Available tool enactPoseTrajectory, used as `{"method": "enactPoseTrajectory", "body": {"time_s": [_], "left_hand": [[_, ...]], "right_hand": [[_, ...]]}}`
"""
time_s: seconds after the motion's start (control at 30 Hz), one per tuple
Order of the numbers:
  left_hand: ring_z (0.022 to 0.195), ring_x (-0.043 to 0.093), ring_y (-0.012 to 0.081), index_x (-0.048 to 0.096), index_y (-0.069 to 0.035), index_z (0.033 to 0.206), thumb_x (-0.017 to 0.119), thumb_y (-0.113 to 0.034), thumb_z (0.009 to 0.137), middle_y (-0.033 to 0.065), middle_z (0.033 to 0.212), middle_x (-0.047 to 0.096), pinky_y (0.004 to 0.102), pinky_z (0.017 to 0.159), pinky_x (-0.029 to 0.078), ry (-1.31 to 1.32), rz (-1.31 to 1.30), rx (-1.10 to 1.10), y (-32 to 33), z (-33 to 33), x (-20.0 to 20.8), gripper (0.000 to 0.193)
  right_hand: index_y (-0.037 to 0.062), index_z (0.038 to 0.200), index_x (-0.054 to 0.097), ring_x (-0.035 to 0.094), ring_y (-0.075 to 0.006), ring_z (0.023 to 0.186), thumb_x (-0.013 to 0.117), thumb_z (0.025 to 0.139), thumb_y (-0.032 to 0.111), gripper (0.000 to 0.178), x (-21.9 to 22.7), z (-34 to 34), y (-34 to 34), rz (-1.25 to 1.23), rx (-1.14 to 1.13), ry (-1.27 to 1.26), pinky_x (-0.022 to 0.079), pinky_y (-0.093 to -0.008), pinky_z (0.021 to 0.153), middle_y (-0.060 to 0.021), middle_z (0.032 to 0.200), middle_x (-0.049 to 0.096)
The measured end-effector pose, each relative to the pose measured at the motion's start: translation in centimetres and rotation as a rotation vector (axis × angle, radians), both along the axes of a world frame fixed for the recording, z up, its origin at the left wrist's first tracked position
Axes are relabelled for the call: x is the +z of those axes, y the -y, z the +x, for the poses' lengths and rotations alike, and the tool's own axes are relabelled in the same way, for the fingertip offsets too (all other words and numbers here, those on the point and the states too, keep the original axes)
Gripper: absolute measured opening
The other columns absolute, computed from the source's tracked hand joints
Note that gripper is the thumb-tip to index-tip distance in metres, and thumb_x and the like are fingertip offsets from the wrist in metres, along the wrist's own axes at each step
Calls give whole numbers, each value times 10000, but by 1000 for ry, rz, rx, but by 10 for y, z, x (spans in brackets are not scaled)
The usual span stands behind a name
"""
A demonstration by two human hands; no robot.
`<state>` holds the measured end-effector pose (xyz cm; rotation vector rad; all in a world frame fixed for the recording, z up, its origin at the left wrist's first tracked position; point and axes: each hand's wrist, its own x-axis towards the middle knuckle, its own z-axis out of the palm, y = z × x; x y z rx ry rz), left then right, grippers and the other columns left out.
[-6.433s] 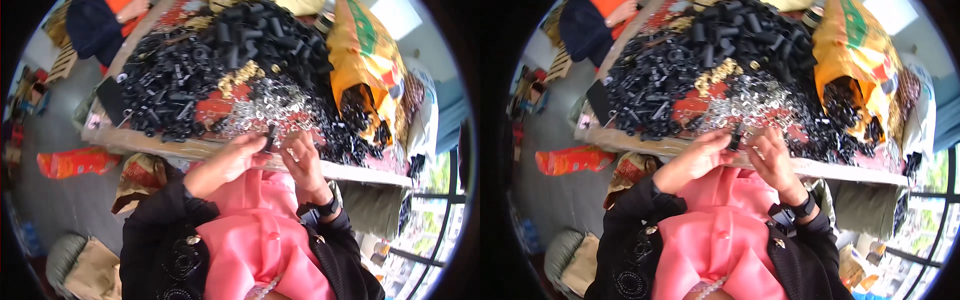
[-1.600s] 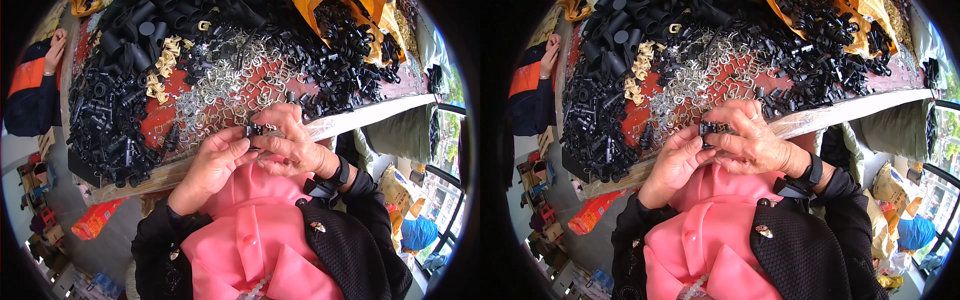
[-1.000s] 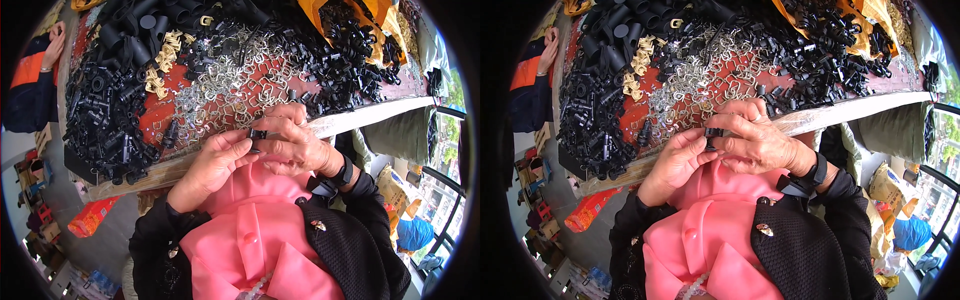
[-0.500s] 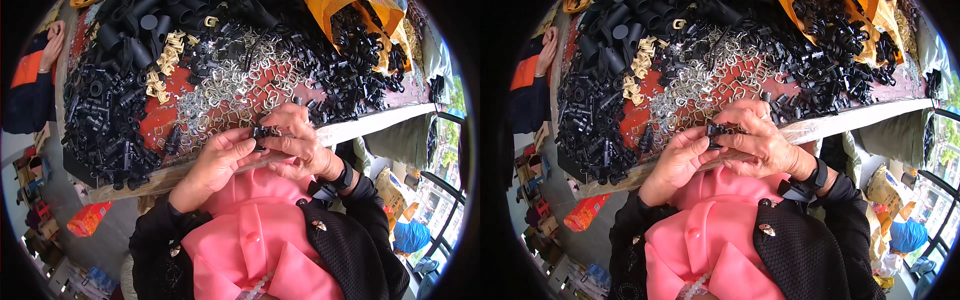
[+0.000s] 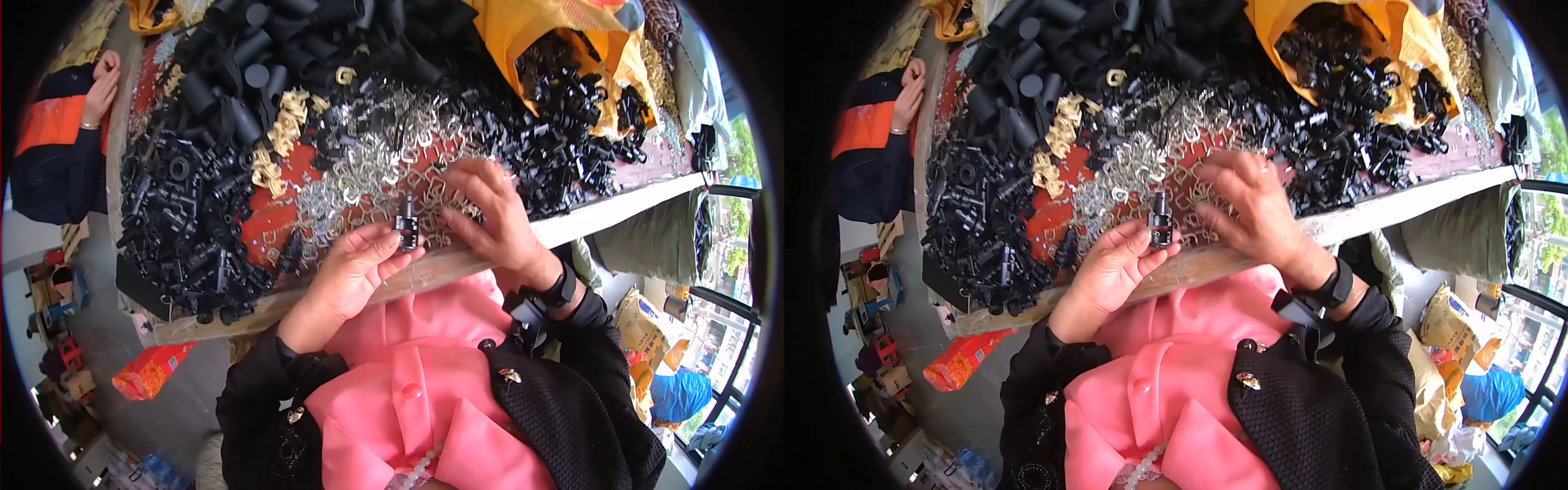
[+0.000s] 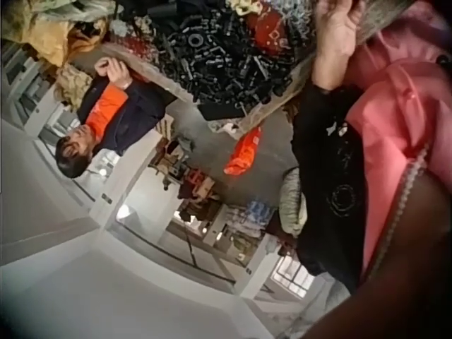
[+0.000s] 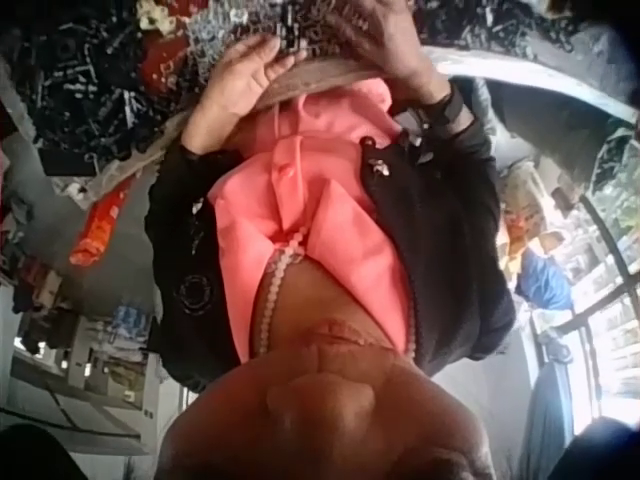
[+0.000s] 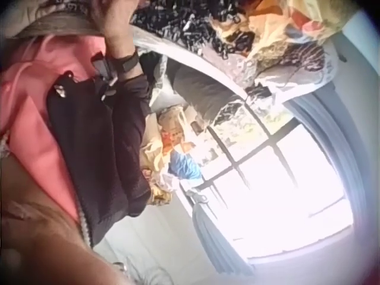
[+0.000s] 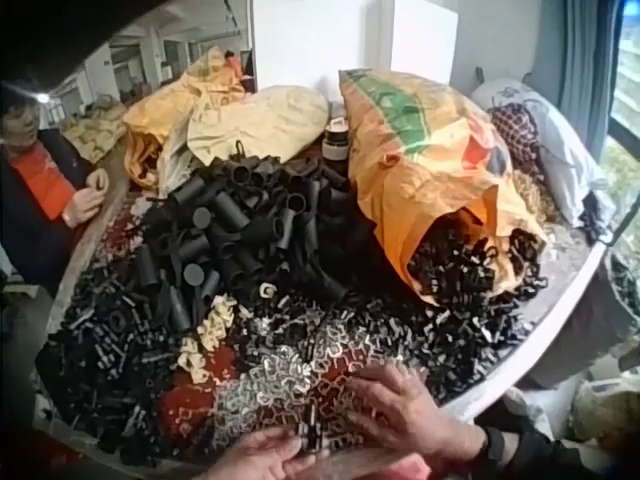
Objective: The person assembles components by hand, picking up a black plastic part and a metal clip, fitting the clip into the part, and then sliding a smaller black piece into the assembly before placing it into a bag.
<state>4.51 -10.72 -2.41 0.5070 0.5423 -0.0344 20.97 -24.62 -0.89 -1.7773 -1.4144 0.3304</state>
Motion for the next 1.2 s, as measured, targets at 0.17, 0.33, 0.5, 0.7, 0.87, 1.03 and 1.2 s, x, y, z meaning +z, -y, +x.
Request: {"method": "enactPoseTrajectory", "body": {"time_s": [0.17, 0.33, 0.5, 0.7, 0.87, 1.03, 1.2], "left_hand": [[890, 574, 240, 527, 2, 976, 516, -88, 824, 137, 964, 573, 273, 773, 481, 12, 26, 45, -17, 8, -2, 177], [886, 574, 239, 534, -3, 947, 512, -104, 828, 158, 978, 572, 277, 764, 481, 32, 95, 78, -23, 11, 1, 157], [866, 579, 228, 529, -9, 974, 515, -107, 828, 151, 977, 574, 278, 754, 478, 95, 136, 93, -24, 12, -2, 177], [810, 570, 150, 541, -24, 954, 558, -92, 800, 74, 909, 581, 252, 735, 473, 72, 178, 134, -16, 13, 4, 170], [777, 548, 100, 553, -37, 945, 573, -89, 791, 31, 874, 581, 237, 736, 463, 74, 178, 123, -15, 16, 9, 164], [794, 552, 112, 550, -33, 974, 565, -88, 796, 38, 888, 581, 248, 756, 452, 123, 165, 128, -14, 18, 8, 187], [831, 556, 137, 543, -33, 1010, 547, -84, 806, 62, 948, 580, 274, 787, 433, 304, 155, 22, -9, 22, 17, 211]], "right_hand": [[36, 911, 563, 522, -276, 727, 589, 725, 133, 212, -25, 30, -19, -283, -143, 412, 424, -364, 598, -104, 842, 501], [26, 859, 572, 518, -227, 536, 546, 785, 132, 132, -23, 32, -30, -77, -34, 283, 430, -303, 498, -91, 671, 514], [5, 826, 570, 543, -209, 546, 493, 837, 168, 180, -2, 22, -30, -254, -107, -204, 443, -277, 520, -101, 696, 565], [8, 1080, 504, 498, -81, 535, 418, 886, 179, 273, -2, 10, -25, -211, 48, -725, 426, -206, 527, -35, 703, 567], [21, 1183, 438, 471, -56, 553, 396, 898, 190, 334, 0, 7, -24, -216, 58, -847, 406, -183, 528, -31, 702, 561], [26, 1235, 371, 451, -54, 549, 387, 901, 183, 370, 7, 5, -22, -254, 171, -761, 387, -179, 517, -36, 707, 553], [38, 1272, 300, 458, -58, 572, 371, 906, 187, 402, 11, 0, -19, -262, 252, -777, 372, -189, 521, -27, 697, 545]]}}
